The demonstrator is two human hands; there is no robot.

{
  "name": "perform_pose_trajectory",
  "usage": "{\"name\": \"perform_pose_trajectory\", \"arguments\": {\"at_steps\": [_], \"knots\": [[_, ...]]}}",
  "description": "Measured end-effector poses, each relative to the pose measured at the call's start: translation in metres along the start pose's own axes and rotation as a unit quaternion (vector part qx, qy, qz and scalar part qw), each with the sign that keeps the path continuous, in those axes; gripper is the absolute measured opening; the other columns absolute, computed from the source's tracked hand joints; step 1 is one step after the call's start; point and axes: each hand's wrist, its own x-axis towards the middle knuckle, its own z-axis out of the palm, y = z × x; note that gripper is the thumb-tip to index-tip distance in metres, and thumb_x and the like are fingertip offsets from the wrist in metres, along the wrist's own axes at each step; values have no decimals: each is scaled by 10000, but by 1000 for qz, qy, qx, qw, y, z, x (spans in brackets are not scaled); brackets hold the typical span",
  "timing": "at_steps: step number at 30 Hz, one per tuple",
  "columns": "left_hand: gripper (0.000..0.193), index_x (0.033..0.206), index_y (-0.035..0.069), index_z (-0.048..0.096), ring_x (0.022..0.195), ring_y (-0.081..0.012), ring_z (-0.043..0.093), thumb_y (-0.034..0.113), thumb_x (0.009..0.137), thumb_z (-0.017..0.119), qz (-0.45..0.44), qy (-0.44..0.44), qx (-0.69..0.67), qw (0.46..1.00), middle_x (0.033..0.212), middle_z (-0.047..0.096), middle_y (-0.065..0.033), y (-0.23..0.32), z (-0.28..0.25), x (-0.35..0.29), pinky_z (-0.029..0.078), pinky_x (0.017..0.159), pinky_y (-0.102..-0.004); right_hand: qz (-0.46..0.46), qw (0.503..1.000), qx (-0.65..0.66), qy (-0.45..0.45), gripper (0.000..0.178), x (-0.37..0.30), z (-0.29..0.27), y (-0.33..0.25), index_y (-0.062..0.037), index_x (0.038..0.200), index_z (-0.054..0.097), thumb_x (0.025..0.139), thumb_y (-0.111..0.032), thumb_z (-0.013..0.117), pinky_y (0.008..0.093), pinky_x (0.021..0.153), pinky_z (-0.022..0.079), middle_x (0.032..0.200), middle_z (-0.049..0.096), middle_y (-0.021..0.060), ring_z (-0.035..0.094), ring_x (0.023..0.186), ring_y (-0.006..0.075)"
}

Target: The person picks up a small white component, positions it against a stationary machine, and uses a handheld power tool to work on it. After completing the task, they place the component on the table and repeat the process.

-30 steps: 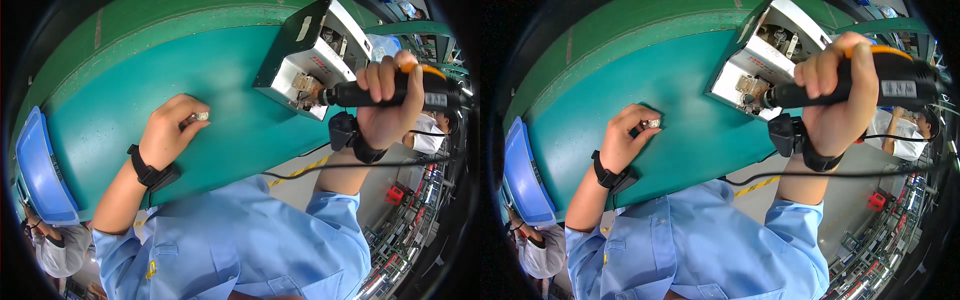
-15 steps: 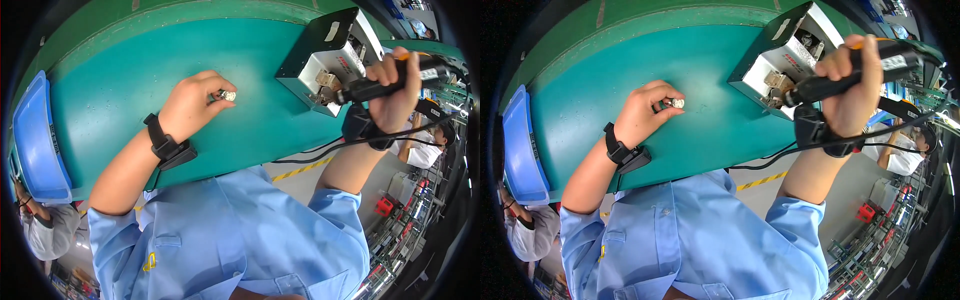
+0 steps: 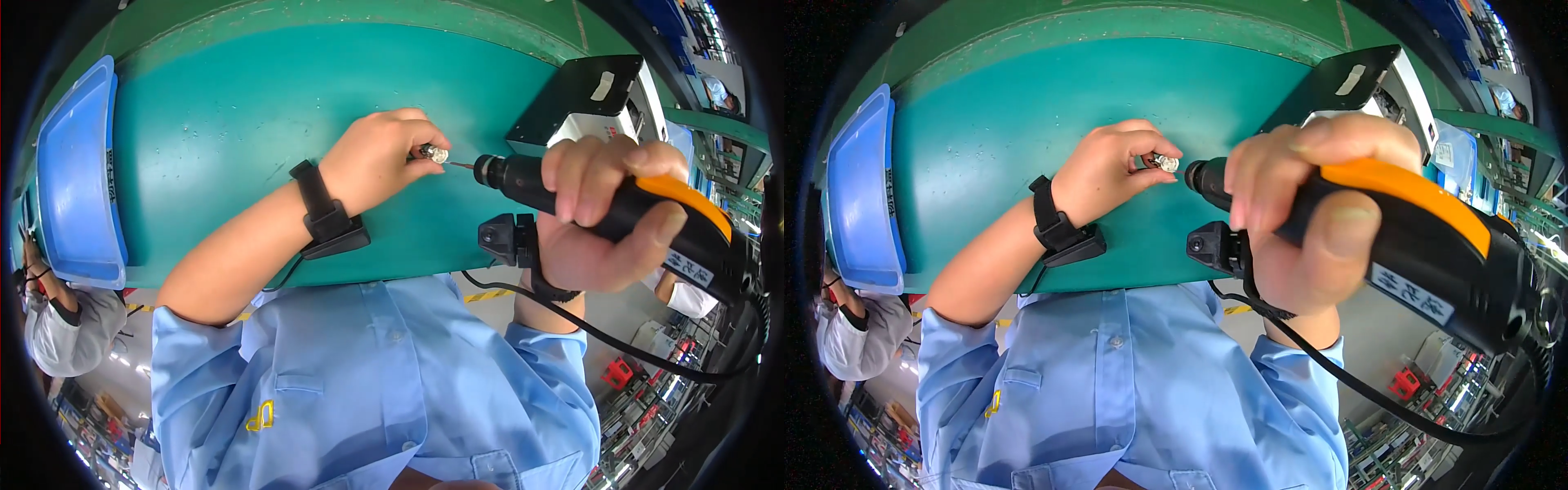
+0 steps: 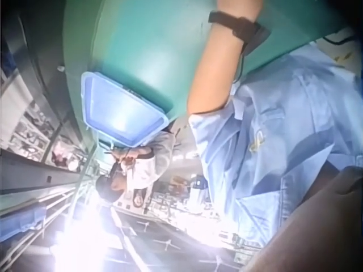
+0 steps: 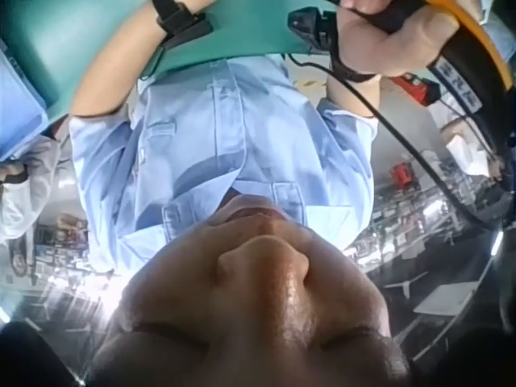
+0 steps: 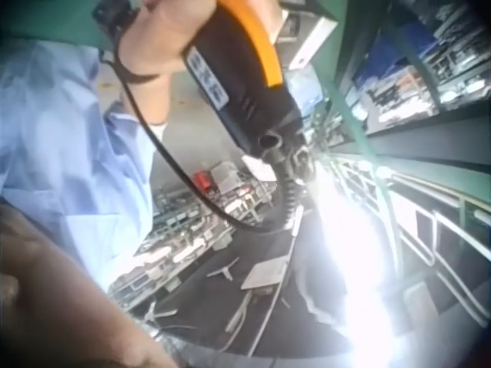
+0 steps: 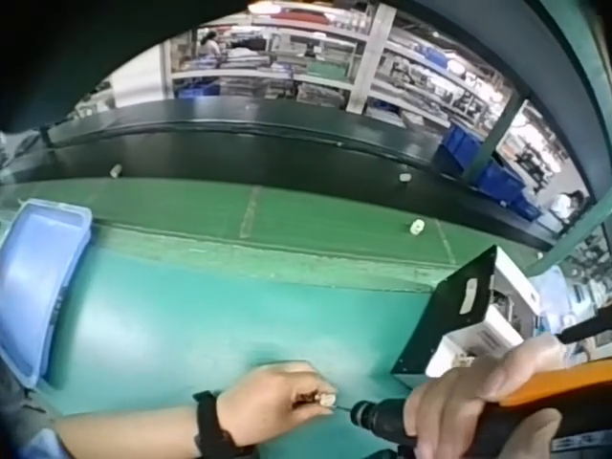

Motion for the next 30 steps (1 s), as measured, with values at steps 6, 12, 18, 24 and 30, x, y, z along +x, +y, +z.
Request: {"name": "perform_pose_trajectory", "arguments": {"at_steps": [6, 12, 18, 24, 30], "knots": [[204, 939, 49, 680, 743, -244, 637, 88, 752, 750, -5, -4, 10, 1000, 866, 642, -88, 1, -3, -1, 518, 667, -354, 55, 996, -60, 46, 414, 7, 13, 10, -30, 1015, 448, 912, -387, 629, 303, 497, 454, 571, 487, 33, 472, 466, 135], [202, 931, 46, 677, 750, -267, 631, 90, 748, 751, 8, 4, -5, 1000, 864, 638, -89, -2, -2, -2, 510, 673, -371, 77, 995, -62, 19, 357, 4, 21, 17, -58, 1016, 451, 939, -392, 553, 289, 525, 402, 596, 467, 16, 437, 492, 123], [182, 910, 47, 672, 763, -282, 621, 76, 745, 744, 11, 7, 14, 1000, 847, 626, -90, -1, -3, -1, 502, 674, -388, 93, 994, -41, 26, 370, 5, 26, 19, -41, 977, 441, 884, -304, 685, 292, 506, 475, 597, 526, 35, 513, 499, 142], [172, 894, 47, 665, 767, -288, 618, 63, 740, 740, 14, 6, 20, 1000, 840, 623, -95, 4, -3, -1, 500, 673, -391, 86, 983, -160, 8, 379, 5, 32, 16, -78, 969, 420, 931, -430, 557, 288, 467, 376, 550, 445, 5, 418, 433, 120], [167, 894, 44, 659, 739, -295, 621, 50, 744, 732, 27, 8, 13, 1000, 833, 626, -99, 3, -3, 1, 507, 658, -387, 51, 991, -125, 18, 367, -3, 23, 10, -77, 1038, 465, 933, -415, 559, 285, 463, 383, 544, 447, -12, 428, 439, 111]]}}
